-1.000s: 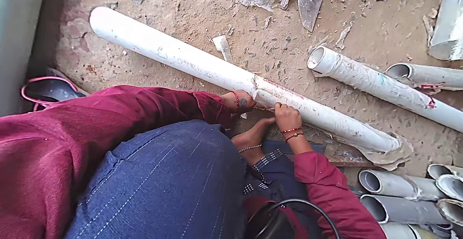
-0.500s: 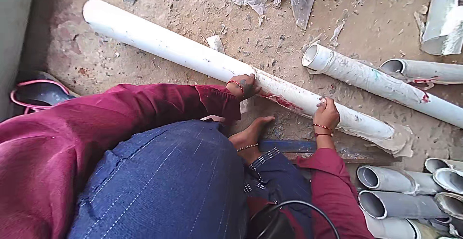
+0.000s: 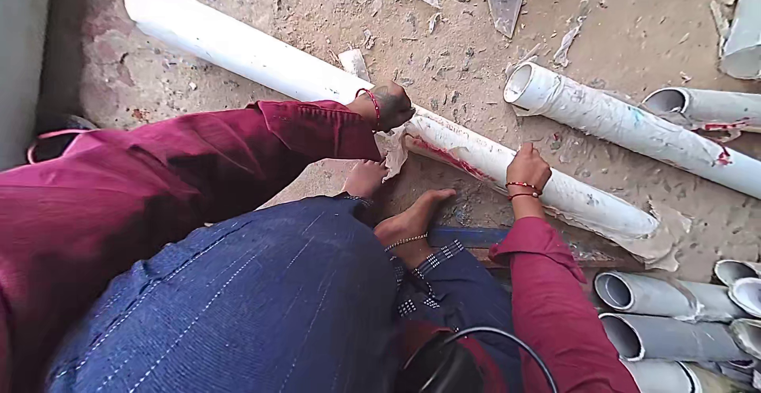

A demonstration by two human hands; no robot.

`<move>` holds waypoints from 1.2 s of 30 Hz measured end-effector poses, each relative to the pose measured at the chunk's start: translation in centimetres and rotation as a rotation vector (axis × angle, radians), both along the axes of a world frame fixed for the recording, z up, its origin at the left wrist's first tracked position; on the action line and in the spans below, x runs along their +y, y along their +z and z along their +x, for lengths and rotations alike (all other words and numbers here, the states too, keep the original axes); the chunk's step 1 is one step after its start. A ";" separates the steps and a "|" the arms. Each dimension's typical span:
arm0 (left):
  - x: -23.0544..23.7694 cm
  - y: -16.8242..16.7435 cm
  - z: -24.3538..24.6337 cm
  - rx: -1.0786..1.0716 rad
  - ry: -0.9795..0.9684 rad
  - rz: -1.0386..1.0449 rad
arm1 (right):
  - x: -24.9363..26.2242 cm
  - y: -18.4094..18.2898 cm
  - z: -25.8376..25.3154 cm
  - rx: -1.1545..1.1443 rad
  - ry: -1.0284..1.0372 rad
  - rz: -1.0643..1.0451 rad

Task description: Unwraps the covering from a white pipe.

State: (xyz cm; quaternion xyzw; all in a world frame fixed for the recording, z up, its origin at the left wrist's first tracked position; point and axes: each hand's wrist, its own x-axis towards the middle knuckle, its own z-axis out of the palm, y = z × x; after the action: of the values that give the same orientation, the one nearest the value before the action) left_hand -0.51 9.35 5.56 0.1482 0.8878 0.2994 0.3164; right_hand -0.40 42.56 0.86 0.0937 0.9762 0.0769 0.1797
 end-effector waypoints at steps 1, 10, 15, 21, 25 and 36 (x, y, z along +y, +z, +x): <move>-0.7 0.6 0.0 0.053 -0.038 -0.018 | -0.6 0.1 0.2 -0.011 0.007 -0.006; 1.4 -0.7 2.5 -0.227 0.123 -0.245 | -3.2 0.5 3.1 -0.057 -0.001 0.069; 3.4 -2.2 3.1 -0.300 0.191 -0.154 | -3.8 0.1 3.1 -0.084 -0.028 0.119; 4.6 -2.2 4.1 -0.255 -0.120 -0.241 | -4.7 0.4 4.2 0.111 0.109 -0.077; 4.3 -3.3 5.5 -0.267 -0.233 -0.244 | -10.4 0.5 6.3 0.315 0.489 -0.497; 4.8 -5.5 6.4 -0.216 -0.105 -0.197 | -8.9 0.1 6.1 0.360 0.213 -0.359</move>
State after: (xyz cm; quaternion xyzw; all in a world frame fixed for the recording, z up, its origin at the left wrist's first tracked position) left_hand 5.90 14.12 0.02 0.1296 0.8647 0.2083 0.4384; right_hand 5.74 33.69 0.92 -0.0308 0.9948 -0.0967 0.0080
